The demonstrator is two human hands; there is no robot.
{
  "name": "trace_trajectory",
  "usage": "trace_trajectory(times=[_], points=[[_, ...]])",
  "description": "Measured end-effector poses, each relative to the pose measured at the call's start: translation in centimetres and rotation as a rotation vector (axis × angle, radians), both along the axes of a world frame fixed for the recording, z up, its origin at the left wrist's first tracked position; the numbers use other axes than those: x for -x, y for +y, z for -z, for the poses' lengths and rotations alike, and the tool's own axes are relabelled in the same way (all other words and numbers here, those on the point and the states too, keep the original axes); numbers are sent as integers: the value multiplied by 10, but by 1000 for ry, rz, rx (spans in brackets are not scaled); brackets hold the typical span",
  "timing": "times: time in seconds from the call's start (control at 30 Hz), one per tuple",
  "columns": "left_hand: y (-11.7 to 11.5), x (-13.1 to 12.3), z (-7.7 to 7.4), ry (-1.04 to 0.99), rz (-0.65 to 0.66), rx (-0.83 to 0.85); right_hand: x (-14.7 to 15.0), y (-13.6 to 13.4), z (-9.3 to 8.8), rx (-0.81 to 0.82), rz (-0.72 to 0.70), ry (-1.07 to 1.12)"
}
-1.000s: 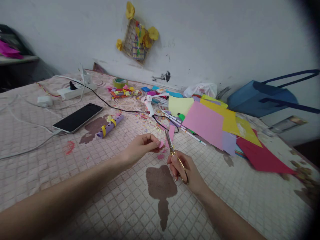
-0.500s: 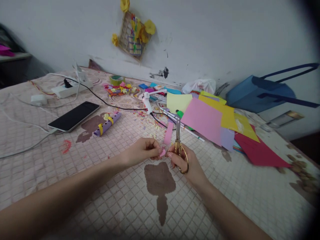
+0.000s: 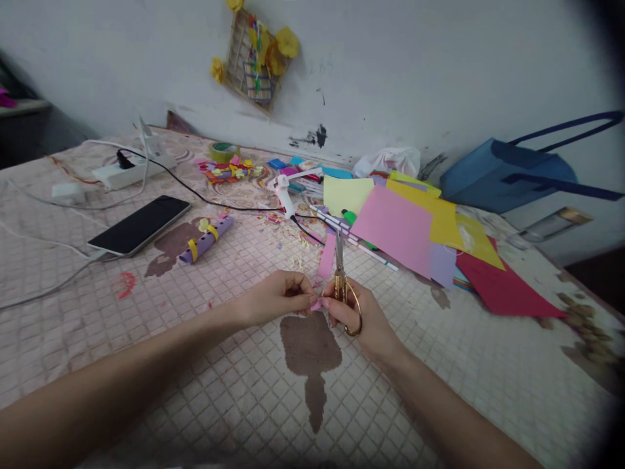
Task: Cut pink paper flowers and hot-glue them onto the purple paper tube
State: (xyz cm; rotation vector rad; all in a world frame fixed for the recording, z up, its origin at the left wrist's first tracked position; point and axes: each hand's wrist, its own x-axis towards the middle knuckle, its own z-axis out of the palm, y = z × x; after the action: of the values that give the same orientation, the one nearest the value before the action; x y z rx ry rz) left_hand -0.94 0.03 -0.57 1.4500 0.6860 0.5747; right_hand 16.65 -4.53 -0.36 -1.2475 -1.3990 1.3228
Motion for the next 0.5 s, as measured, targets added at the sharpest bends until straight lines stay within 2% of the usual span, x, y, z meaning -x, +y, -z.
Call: trace_trajectory(times=[0.2, 0.4, 0.5], points=[[1, -1, -5, -64, -60, 14, -1, 1, 1, 19, 46, 81], [0, -1, -5, -4, 12, -15, -1, 1, 2, 27, 67, 101], [-1, 0, -6, -61, 19, -11, -2, 2, 3, 49, 65, 185]])
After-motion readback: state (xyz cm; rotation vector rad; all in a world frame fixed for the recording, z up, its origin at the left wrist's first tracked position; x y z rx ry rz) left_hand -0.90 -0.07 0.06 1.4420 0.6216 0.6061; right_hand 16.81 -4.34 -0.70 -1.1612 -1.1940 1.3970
